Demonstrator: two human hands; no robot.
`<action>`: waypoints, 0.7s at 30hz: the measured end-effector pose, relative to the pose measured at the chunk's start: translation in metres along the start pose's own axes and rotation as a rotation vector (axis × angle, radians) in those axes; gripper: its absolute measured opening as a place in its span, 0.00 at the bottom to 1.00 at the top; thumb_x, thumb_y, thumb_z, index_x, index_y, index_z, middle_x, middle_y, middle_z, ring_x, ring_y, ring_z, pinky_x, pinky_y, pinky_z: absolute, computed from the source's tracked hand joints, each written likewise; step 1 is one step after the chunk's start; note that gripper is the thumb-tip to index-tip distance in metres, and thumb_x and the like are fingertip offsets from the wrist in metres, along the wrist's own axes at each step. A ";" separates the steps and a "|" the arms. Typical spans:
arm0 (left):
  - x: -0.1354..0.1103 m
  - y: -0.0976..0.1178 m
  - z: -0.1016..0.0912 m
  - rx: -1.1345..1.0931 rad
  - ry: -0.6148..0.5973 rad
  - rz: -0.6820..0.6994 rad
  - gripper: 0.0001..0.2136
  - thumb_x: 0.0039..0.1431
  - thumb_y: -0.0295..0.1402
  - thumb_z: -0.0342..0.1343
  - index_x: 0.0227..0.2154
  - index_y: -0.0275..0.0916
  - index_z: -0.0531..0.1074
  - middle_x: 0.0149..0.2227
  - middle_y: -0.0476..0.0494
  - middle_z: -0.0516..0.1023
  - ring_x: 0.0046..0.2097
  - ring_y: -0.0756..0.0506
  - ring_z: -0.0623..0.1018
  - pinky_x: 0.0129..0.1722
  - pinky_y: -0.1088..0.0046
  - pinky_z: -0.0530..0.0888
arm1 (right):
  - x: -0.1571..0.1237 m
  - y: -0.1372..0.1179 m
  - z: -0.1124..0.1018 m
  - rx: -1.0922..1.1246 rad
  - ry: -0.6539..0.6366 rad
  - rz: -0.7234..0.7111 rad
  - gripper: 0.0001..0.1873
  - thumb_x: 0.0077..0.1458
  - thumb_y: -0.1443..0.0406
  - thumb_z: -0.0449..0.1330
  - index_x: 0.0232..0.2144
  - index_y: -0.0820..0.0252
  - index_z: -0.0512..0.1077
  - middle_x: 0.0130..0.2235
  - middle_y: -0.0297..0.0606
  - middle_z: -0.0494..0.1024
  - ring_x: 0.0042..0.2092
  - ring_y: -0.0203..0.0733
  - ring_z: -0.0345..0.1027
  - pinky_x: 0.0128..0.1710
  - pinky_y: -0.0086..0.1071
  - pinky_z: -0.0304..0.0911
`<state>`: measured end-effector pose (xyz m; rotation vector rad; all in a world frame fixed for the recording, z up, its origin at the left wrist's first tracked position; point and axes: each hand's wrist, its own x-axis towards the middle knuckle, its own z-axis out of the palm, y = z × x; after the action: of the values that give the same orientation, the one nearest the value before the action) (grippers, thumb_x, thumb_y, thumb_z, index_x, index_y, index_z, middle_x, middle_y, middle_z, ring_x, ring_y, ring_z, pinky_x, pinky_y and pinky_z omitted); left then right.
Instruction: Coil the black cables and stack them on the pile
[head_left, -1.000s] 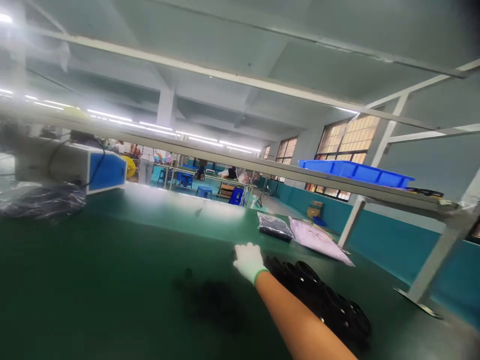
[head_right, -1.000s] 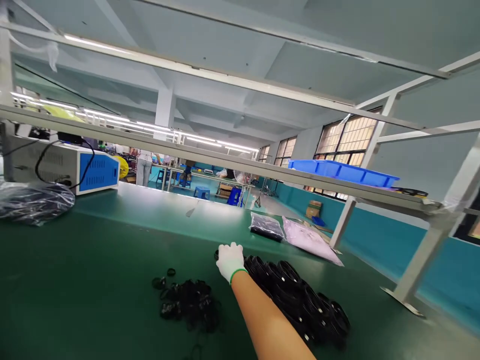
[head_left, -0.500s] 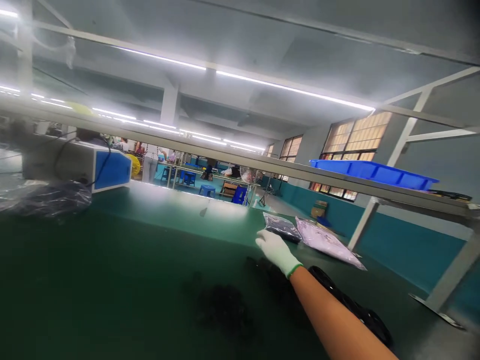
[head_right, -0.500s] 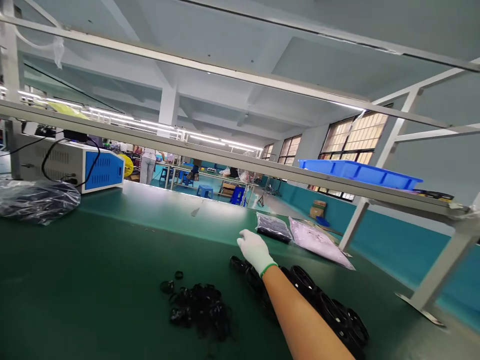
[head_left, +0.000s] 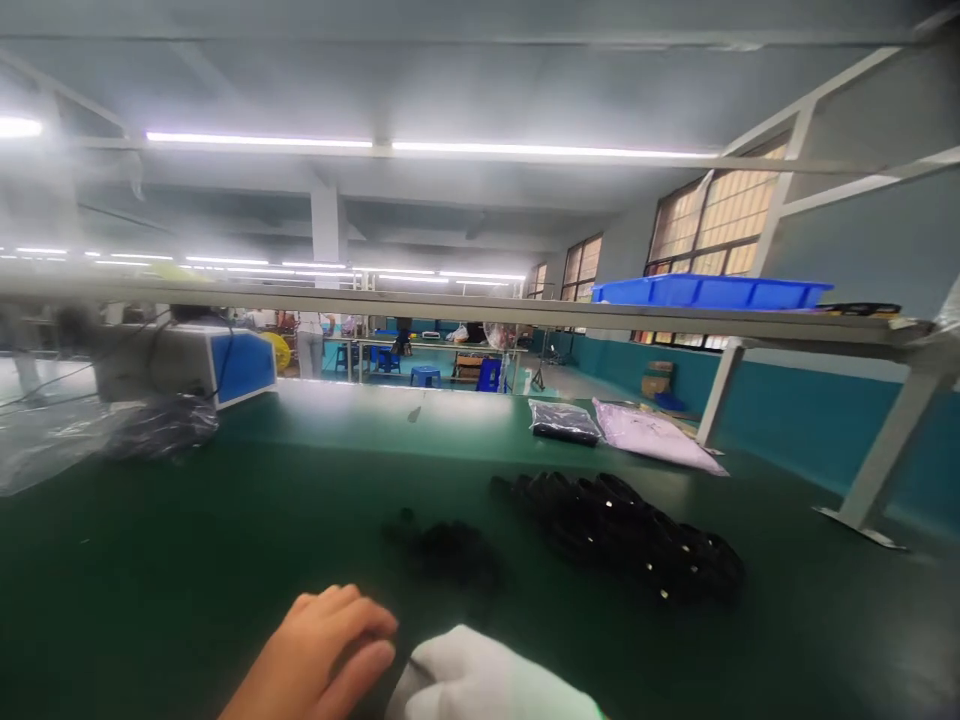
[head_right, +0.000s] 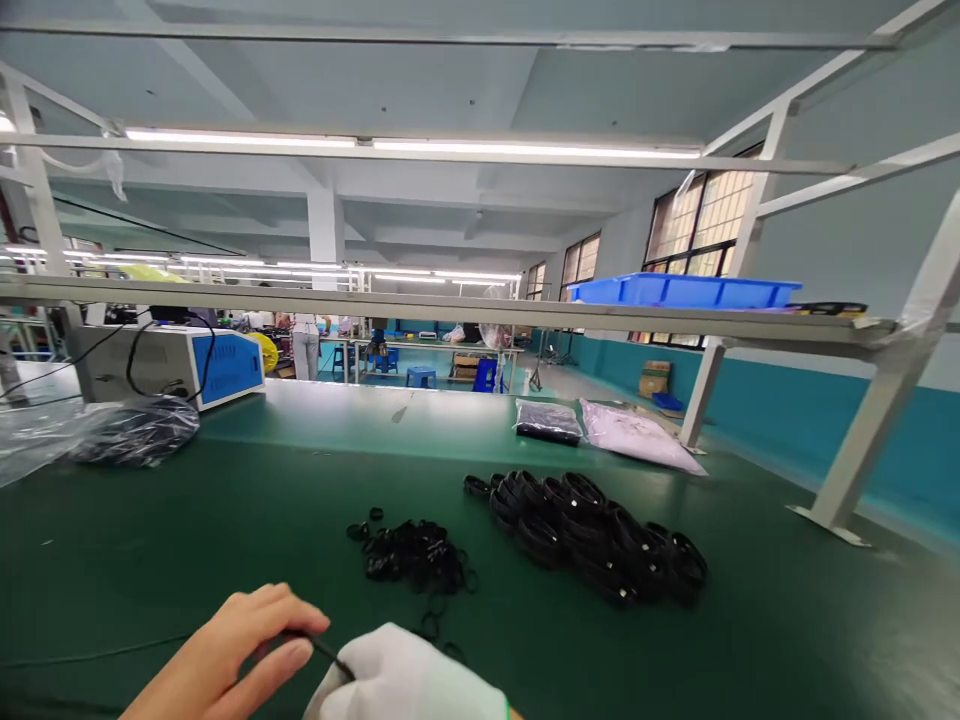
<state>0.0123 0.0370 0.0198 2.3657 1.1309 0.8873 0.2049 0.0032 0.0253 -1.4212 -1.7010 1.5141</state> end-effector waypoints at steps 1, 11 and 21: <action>0.005 0.013 -0.005 0.012 -0.075 -0.005 0.09 0.60 0.38 0.51 0.31 0.48 0.76 0.32 0.51 0.77 0.36 0.46 0.73 0.38 0.73 0.67 | 0.000 0.006 -0.001 0.200 -0.114 -0.037 0.12 0.41 0.65 0.57 0.29 0.61 0.77 0.25 0.34 0.72 0.26 0.31 0.63 0.26 0.24 0.56; 0.029 0.036 -0.002 -0.173 -0.454 0.028 0.08 0.55 0.26 0.50 0.27 0.41 0.74 0.32 0.52 0.73 0.38 0.49 0.71 0.41 0.75 0.63 | 0.001 0.043 -0.003 0.285 -0.056 -0.109 0.36 0.53 0.41 0.44 0.37 0.67 0.73 0.30 0.43 0.76 0.24 0.36 0.67 0.24 0.29 0.61; 0.020 -0.031 0.023 -0.369 -0.513 -0.111 0.07 0.54 0.32 0.52 0.29 0.46 0.76 0.35 0.53 0.77 0.37 0.48 0.74 0.34 0.80 0.68 | 0.040 0.005 -0.194 -0.859 0.777 0.182 0.11 0.60 0.60 0.56 0.41 0.61 0.70 0.45 0.40 0.73 0.47 0.43 0.67 0.49 0.45 0.63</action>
<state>0.0200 0.0702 -0.0071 2.0320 0.7990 0.3713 0.3567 0.1245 0.0658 -2.2178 -1.7421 0.1082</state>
